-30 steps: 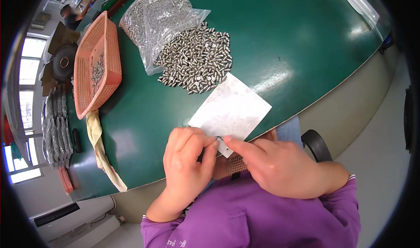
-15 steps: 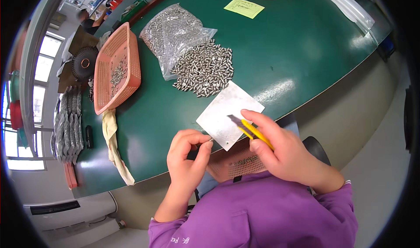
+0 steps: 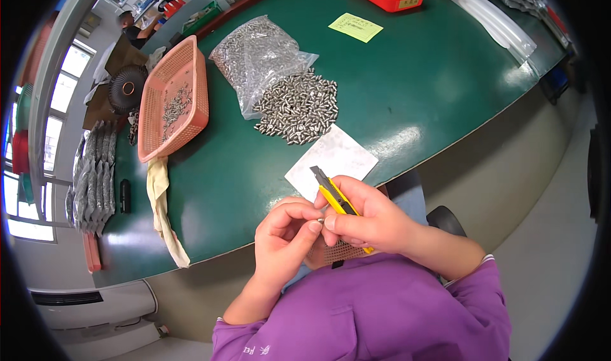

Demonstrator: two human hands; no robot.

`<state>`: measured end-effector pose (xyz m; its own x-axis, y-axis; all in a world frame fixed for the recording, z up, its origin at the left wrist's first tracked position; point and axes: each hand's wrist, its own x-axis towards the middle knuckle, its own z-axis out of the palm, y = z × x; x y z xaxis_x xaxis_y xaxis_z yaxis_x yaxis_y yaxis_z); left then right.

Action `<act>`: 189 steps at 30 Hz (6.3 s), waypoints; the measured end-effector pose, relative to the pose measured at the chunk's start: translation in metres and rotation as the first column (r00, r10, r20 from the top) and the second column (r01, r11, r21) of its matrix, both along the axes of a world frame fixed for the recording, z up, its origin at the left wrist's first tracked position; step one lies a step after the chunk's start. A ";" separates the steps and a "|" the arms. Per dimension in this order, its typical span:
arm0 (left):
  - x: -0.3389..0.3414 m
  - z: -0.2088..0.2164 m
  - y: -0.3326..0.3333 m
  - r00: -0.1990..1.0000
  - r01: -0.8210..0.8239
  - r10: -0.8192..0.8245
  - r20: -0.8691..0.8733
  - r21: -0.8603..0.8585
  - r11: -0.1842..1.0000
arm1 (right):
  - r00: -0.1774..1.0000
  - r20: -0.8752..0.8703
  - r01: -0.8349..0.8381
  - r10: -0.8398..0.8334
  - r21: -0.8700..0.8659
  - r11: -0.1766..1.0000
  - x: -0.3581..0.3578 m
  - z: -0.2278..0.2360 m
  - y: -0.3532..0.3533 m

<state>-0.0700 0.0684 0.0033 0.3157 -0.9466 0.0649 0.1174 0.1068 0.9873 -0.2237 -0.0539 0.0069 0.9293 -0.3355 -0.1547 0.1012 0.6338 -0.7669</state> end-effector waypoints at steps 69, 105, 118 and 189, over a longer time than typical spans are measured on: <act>0.017 -0.014 0.017 0.947 0.076 -0.085 -0.308 -0.042 0.996 | 0.998 -0.062 -0.023 -0.025 -0.675 0.738 -0.019 -0.006 0.021; 0.021 -0.027 0.014 0.778 0.162 -0.138 -0.614 -0.016 0.987 | 0.930 0.058 -0.366 0.363 0.258 0.894 -0.017 -0.022 0.016; 0.020 -0.021 0.014 0.858 0.112 -0.105 -0.502 -0.017 0.994 | 0.954 -0.111 -0.270 0.277 0.071 0.960 -0.018 -0.009 0.019; 0.027 -0.025 0.017 0.864 0.179 -0.170 -0.474 -0.027 0.983 | 0.958 -0.095 -0.271 0.272 0.021 0.962 -0.020 -0.015 0.019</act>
<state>-0.0434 0.0850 -0.0221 0.1337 -0.9887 -0.0673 0.5853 0.0240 0.8105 -0.2437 -0.0349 -0.0078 0.9660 -0.0710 -0.2487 -0.1491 0.6328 -0.7598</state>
